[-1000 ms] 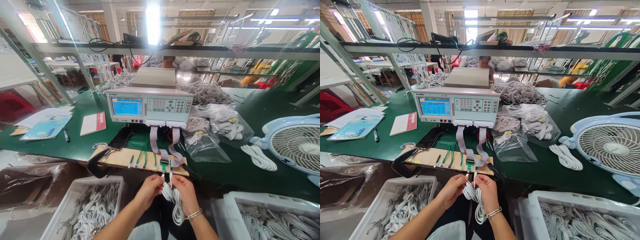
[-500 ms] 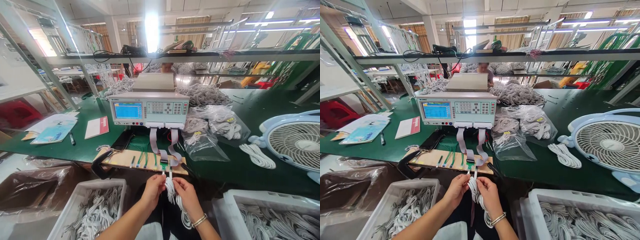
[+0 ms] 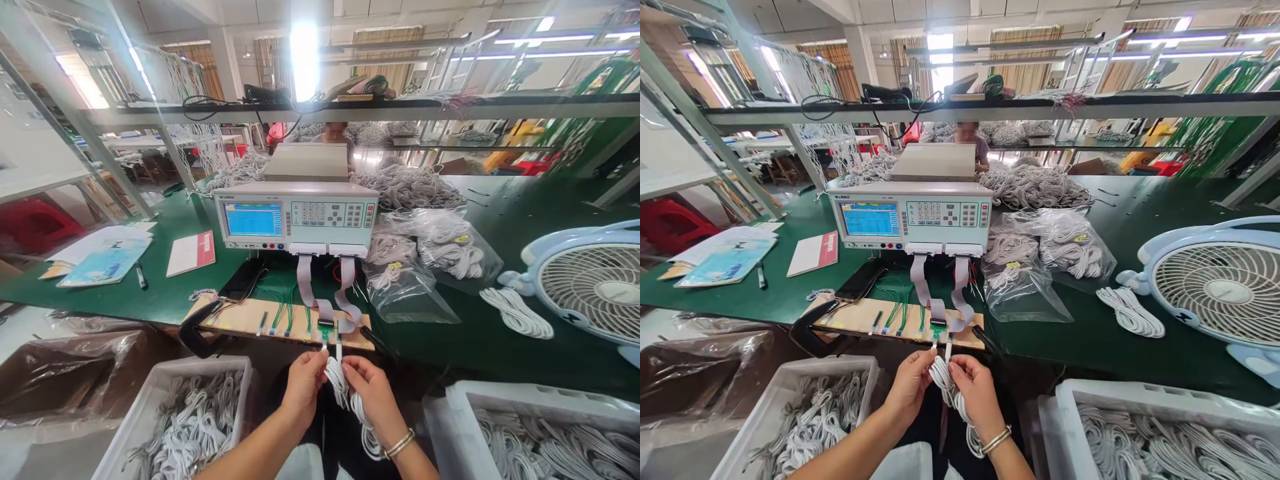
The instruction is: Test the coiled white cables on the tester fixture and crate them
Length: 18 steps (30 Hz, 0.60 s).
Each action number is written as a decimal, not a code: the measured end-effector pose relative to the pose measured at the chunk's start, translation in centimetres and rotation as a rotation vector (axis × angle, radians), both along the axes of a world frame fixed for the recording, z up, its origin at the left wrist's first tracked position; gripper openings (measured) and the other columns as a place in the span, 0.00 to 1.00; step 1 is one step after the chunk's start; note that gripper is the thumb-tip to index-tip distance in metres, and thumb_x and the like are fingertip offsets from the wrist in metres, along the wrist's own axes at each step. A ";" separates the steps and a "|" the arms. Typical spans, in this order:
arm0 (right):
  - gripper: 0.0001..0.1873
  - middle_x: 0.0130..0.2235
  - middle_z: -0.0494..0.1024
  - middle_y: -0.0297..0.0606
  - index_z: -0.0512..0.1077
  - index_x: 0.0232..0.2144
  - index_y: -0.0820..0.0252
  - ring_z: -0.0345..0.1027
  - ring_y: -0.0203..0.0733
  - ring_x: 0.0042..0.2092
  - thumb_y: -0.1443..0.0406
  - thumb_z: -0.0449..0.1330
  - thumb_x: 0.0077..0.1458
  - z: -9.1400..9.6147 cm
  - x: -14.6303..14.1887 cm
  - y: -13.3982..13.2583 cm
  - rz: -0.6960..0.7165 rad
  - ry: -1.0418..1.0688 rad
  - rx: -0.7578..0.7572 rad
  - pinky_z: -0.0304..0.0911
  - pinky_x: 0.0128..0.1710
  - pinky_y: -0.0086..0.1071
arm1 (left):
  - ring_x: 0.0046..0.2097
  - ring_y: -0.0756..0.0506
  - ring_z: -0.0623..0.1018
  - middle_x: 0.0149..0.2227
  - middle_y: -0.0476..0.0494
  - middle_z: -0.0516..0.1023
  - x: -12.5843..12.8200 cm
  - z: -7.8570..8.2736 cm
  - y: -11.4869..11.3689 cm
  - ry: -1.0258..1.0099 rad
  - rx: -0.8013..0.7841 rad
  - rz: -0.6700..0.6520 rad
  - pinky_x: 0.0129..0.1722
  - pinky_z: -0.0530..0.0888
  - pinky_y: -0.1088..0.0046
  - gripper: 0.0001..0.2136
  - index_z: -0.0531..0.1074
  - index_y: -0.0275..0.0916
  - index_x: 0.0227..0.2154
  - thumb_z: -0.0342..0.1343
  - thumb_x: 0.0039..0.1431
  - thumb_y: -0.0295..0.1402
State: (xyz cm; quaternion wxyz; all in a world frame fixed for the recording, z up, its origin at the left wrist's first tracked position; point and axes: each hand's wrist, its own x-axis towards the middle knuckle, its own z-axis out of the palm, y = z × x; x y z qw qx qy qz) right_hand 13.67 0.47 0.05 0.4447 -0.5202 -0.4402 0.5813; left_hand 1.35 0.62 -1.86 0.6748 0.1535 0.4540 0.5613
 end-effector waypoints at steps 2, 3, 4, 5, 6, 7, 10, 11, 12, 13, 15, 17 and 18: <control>0.10 0.20 0.70 0.33 0.71 0.27 0.63 0.62 0.37 0.23 0.62 0.61 0.41 0.1 0.0 0.0 0.005 0.010 -0.001 0.55 0.21 0.27 | 0.20 0.56 0.62 0.17 0.54 0.61 -0.2 -0.1 0.1 0.009 0.000 -0.013 0.21 0.60 0.79 0.13 0.60 0.35 0.16 0.58 0.41 0.36; 0.10 0.20 0.71 0.33 0.71 0.27 0.63 0.62 0.37 0.23 0.62 0.61 0.41 0.0 0.1 0.0 0.010 0.015 -0.001 0.55 0.21 0.28 | 0.20 0.56 0.62 0.17 0.54 0.61 -0.2 -0.1 0.2 0.011 0.001 -0.013 0.21 0.60 0.79 0.13 0.60 0.36 0.16 0.58 0.41 0.36; 0.11 0.20 0.71 0.33 0.71 0.27 0.63 0.62 0.37 0.23 0.62 0.61 0.41 -0.1 0.1 0.0 0.014 0.021 -0.003 0.55 0.21 0.28 | 0.20 0.56 0.62 0.17 0.54 0.61 -0.3 -0.2 0.2 0.010 0.001 -0.010 0.21 0.60 0.79 0.13 0.60 0.36 0.16 0.58 0.40 0.36; 0.11 0.21 0.71 0.34 0.71 0.27 0.63 0.62 0.37 0.23 0.61 0.61 0.41 -0.1 0.1 0.1 0.020 0.026 -0.005 0.55 0.21 0.28 | 0.20 0.56 0.62 0.17 0.55 0.60 -0.3 -0.2 0.3 0.007 0.002 -0.007 0.21 0.60 0.79 0.13 0.59 0.36 0.16 0.59 0.40 0.35; 0.11 0.21 0.72 0.34 0.71 0.28 0.64 0.62 0.36 0.23 0.61 0.61 0.41 -0.2 0.1 0.1 0.024 0.031 -0.008 0.55 0.21 0.28 | 0.20 0.56 0.62 0.16 0.55 0.60 -0.3 -0.2 0.3 0.000 0.001 -0.003 0.21 0.60 0.79 0.13 0.59 0.36 0.15 0.59 0.40 0.35; 0.11 0.21 0.72 0.34 0.71 0.28 0.64 0.62 0.36 0.23 0.61 0.61 0.41 -0.2 0.1 0.1 0.028 0.033 -0.011 0.55 0.21 0.28 | 0.20 0.56 0.62 0.16 0.55 0.60 -0.2 -0.2 0.3 -0.008 -0.002 -0.002 0.21 0.61 0.79 0.13 0.59 0.36 0.15 0.59 0.39 0.35; 0.12 0.19 0.70 0.33 0.72 0.28 0.63 0.61 0.36 0.22 0.61 0.61 0.41 -0.2 0.0 0.1 0.033 0.032 -0.011 0.54 0.20 0.27 | 0.21 0.56 0.64 0.18 0.54 0.63 0.0 -0.2 0.2 -0.043 -0.016 0.015 0.23 0.62 0.80 0.12 0.62 0.35 0.16 0.60 0.39 0.35; 0.12 0.19 0.70 0.33 0.72 0.28 0.63 0.60 0.35 0.22 0.61 0.60 0.41 -0.1 0.0 0.2 0.035 0.035 -0.009 0.53 0.20 0.27 | 0.21 0.56 0.64 0.19 0.53 0.64 0.1 -0.2 0.1 -0.055 -0.017 0.027 0.23 0.62 0.80 0.11 0.64 0.34 0.18 0.60 0.38 0.35; 0.12 0.19 0.69 0.32 0.72 0.28 0.63 0.60 0.35 0.22 0.60 0.60 0.41 -0.1 -0.1 0.2 0.037 0.040 -0.008 0.53 0.20 0.26 | 0.22 0.56 0.64 0.19 0.53 0.65 0.1 -0.3 0.1 -0.066 -0.011 0.040 0.23 0.61 0.81 0.11 0.65 0.34 0.19 0.60 0.38 0.35; 0.12 0.19 0.69 0.32 0.72 0.28 0.63 0.59 0.35 0.21 0.60 0.60 0.41 -0.1 -0.2 0.2 0.036 0.047 -0.005 0.52 0.20 0.26 | 0.21 0.56 0.64 0.20 0.53 0.65 0.1 -0.3 0.1 -0.074 -0.001 0.046 0.23 0.61 0.81 0.11 0.65 0.34 0.19 0.61 0.38 0.35; 0.12 0.19 0.69 0.32 0.72 0.28 0.64 0.58 0.34 0.21 0.60 0.60 0.41 -0.3 -0.3 0.3 0.034 0.061 -0.003 0.52 0.19 0.26 | 0.21 0.56 0.64 0.20 0.53 0.66 -0.2 -0.2 0.2 -0.075 0.019 0.014 0.23 0.61 0.80 0.11 0.66 0.35 0.19 0.61 0.37 0.36; 0.13 0.20 0.69 0.32 0.72 0.29 0.64 0.57 0.33 0.20 0.60 0.60 0.40 -0.4 -0.3 0.4 0.035 0.061 -0.007 0.51 0.19 0.26 | 0.23 0.54 0.66 0.21 0.51 0.68 -0.7 0.1 0.5 -0.058 0.011 -0.092 0.26 0.63 0.78 0.12 0.68 0.35 0.21 0.60 0.37 0.39; 0.14 0.20 0.69 0.32 0.72 0.29 0.64 0.57 0.33 0.20 0.59 0.61 0.40 -0.5 -0.3 0.5 0.037 0.056 -0.015 0.50 0.19 0.26 | 0.24 0.54 0.67 0.22 0.50 0.69 -1.1 0.3 0.6 -0.045 -0.005 -0.157 0.27 0.63 0.77 0.14 0.69 0.34 0.23 0.60 0.37 0.41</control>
